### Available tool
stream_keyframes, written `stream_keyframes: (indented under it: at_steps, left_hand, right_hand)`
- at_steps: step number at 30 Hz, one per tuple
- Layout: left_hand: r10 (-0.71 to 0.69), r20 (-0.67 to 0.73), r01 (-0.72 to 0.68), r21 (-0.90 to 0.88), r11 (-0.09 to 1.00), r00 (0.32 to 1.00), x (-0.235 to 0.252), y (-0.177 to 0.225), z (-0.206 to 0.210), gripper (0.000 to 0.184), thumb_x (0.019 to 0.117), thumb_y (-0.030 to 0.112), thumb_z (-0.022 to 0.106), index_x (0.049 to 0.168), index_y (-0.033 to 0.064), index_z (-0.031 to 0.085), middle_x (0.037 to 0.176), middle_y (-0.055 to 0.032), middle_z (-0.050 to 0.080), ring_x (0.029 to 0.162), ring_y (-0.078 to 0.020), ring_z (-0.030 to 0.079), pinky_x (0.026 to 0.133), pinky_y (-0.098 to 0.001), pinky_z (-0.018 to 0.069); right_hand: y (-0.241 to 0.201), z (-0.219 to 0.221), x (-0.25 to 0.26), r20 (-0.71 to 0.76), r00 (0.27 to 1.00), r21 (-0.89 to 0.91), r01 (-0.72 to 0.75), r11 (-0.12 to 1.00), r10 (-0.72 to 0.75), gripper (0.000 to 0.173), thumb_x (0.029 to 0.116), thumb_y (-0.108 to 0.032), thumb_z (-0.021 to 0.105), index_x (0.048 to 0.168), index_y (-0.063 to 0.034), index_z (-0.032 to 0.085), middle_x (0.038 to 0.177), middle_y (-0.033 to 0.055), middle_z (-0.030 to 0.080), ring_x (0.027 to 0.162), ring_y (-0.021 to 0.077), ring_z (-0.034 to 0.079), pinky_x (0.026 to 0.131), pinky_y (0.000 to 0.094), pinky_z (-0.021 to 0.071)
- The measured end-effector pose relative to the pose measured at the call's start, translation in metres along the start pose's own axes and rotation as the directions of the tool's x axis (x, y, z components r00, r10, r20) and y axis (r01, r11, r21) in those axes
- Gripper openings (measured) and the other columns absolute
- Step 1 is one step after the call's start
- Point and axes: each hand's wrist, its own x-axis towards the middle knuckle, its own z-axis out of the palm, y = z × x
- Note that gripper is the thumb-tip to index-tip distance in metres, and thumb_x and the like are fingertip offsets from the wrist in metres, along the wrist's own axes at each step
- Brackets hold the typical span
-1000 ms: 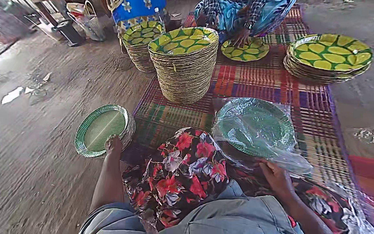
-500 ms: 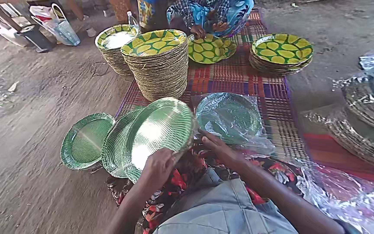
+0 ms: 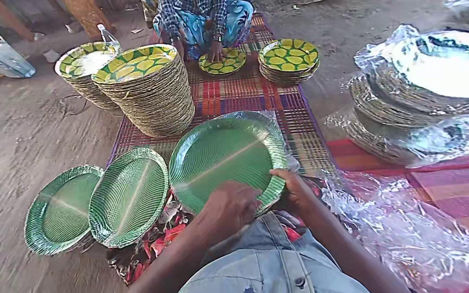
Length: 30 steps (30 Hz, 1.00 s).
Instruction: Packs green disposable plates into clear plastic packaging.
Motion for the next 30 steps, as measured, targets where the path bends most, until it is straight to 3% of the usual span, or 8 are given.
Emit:
stream_keyframes:
  at_steps: [4,7,10,14,18,23,27,30]
  left_hand:
    - [-0.055,-0.21,0.056,0.0,0.998,0.976,0.02,-0.027,-0.023,0.026,0.1013,0.016,0.054,0.115,0.0037,0.073,0.115,-0.0098,0.072,0.107,-0.0216,0.068,0.094,-0.0419,0.055]
    - [-0.167,0.042,0.166,0.041,0.985,0.985,0.049,-0.063,-0.006,0.03,0.0986,0.024,0.067,0.117,-0.0003,0.07,0.118,-0.0179,0.07,0.113,-0.0335,0.066,0.096,-0.0521,0.0531]
    - [-0.323,0.345,0.27,0.192,0.943,0.882,0.086,-0.094,0.045,0.054,0.0906,0.027,0.077,0.135,0.0013,0.062,0.138,-0.023,0.059,0.131,-0.0417,0.054,0.103,-0.0625,0.0448]
    - [-0.458,0.493,0.198,0.491,0.848,0.739,0.113,-0.139,0.1,0.062,0.0855,0.003,0.075,0.143,-0.0006,0.054,0.153,-0.0259,0.045,0.147,-0.046,0.035,0.113,-0.0711,0.0292]
    - [-0.535,0.514,0.208,0.562,0.8,0.671,0.112,-0.166,0.116,0.03,0.0968,-0.002,0.058,0.125,-0.0012,0.067,0.132,-0.0251,0.062,0.131,-0.0447,0.053,0.104,-0.0639,0.0426]
    - [-0.534,0.272,0.532,0.086,0.842,0.801,0.113,-0.184,0.096,0.037,0.1101,0.027,0.046,0.116,-0.0025,0.068,0.112,-0.0277,0.069,0.112,-0.0457,0.066,0.096,-0.0661,0.0474]
    - [-0.51,0.051,0.509,-0.207,0.836,0.859,0.105,-0.207,0.086,0.036,0.1083,0.021,0.05,0.112,-0.0105,0.067,0.101,-0.0299,0.069,0.1,-0.0447,0.067,0.093,-0.0631,0.0465]
    - [-0.508,-0.126,0.44,-0.351,0.827,0.852,0.103,-0.224,0.082,0.029,0.1058,0.015,0.053,0.113,-0.0093,0.067,0.096,-0.0212,0.069,0.088,-0.0247,0.065,0.088,-0.0444,0.0499]
  right_hand:
    - [-0.021,-0.09,-0.005,-0.303,0.924,0.025,0.251,0.968,-0.232,0.008,0.1001,-0.004,0.052,0.107,-0.0058,0.056,0.077,-0.0015,0.065,0.066,0.0044,0.064,0.062,0.0227,0.0567]
    - [-0.02,-0.154,-0.014,-0.439,0.856,0.189,0.386,0.903,-0.274,0.011,0.0991,-0.002,0.047,0.103,-0.0087,0.055,0.078,-0.0013,0.066,0.07,0.0065,0.066,0.066,0.0257,0.0591]
    - [-0.011,-0.195,-0.034,-0.474,0.842,0.303,0.43,0.85,-0.258,0.016,0.1003,-0.005,0.043,0.113,-0.0095,0.051,0.09,0.0023,0.067,0.08,0.0106,0.069,0.071,0.0317,0.0615]
    - [-0.003,-0.218,-0.067,-0.456,0.845,0.184,0.397,0.899,-0.28,0.017,0.1016,-0.005,0.041,0.107,-0.0102,0.056,0.084,-0.0021,0.071,0.076,0.0056,0.071,0.069,0.0248,0.0614]
    - [-0.015,-0.198,-0.087,-0.446,0.851,-0.064,0.277,0.959,-0.276,0.019,0.1012,-0.005,0.043,0.097,-0.0119,0.061,0.075,-0.0076,0.069,0.067,-0.0015,0.066,0.062,0.0169,0.0566]
    - [-0.042,-0.178,-0.056,-0.141,0.981,-0.208,0.099,0.973,-0.13,0.029,0.1046,-0.006,0.036,0.091,-0.0142,0.06,0.074,-0.0077,0.068,0.067,-0.0024,0.065,0.063,0.0161,0.055]
    - [-0.061,-0.149,-0.006,0.09,0.992,-0.358,-0.053,0.932,0.091,0.03,0.1044,-0.006,0.036,0.09,-0.0148,0.06,0.073,-0.0058,0.069,0.065,0.0008,0.066,0.061,0.018,0.0555]
    - [-0.061,-0.137,0.026,0.158,0.964,-0.47,-0.119,0.875,0.216,0.025,0.1062,-0.01,0.037,0.094,-0.0134,0.059,0.075,-0.0034,0.068,0.068,0.0044,0.067,0.063,0.0209,0.056]
